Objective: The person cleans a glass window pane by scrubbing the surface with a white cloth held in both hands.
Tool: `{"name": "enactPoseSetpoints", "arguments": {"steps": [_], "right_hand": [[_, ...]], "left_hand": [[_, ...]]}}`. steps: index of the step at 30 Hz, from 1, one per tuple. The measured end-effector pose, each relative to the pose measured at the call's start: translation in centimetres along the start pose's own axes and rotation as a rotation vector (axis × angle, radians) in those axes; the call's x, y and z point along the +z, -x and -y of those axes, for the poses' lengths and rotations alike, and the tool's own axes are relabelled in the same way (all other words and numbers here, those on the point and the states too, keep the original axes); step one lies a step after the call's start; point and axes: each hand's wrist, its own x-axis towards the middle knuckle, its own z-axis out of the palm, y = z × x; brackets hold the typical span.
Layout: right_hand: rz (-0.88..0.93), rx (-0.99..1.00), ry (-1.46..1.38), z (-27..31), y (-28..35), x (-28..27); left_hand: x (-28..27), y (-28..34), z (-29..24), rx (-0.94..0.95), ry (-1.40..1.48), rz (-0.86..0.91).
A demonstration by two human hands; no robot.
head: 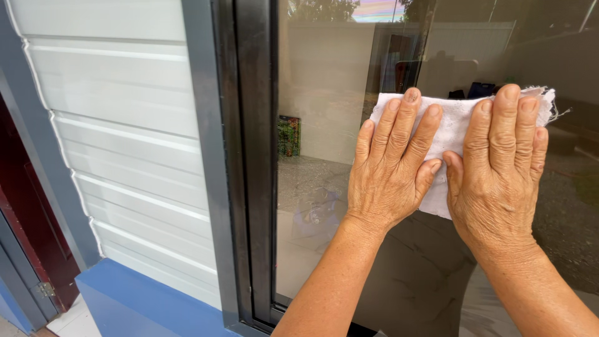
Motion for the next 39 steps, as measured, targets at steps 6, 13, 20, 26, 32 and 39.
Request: {"name": "enactPoseSetpoints", "arguments": {"steps": [6, 13, 20, 26, 32, 39], "right_hand": [[0.023, 0.024, -0.032, 3.6, -1.1, 1.6], [0.015, 0.032, -0.026, 7.5, -2.0, 3.6], [0.015, 0.051, -0.024, 9.7, -2.4, 4.9], [0.041, 0.047, -0.042, 10.1, -2.6, 4.4], [0.069, 0.040, -0.039, 10.1, -2.8, 3.5], [0.082, 0.015, -0.036, 9.4, -2.9, 3.3]], "left_hand": [[-0.1, 0.9, 3.8, -0.016, -0.011, 0.021], [-0.4, 2.1, 8.2, -0.014, -0.021, 0.041], [-0.1, 2.9, 10.2, -0.024, -0.002, 0.040], [-0.6, 2.8, 10.7, -0.005, -0.025, 0.032], [-0.8, 2.7, 10.2, 0.001, -0.108, 0.041], [-2.2, 1.9, 10.3, 0.056, -0.216, 0.146]]}}
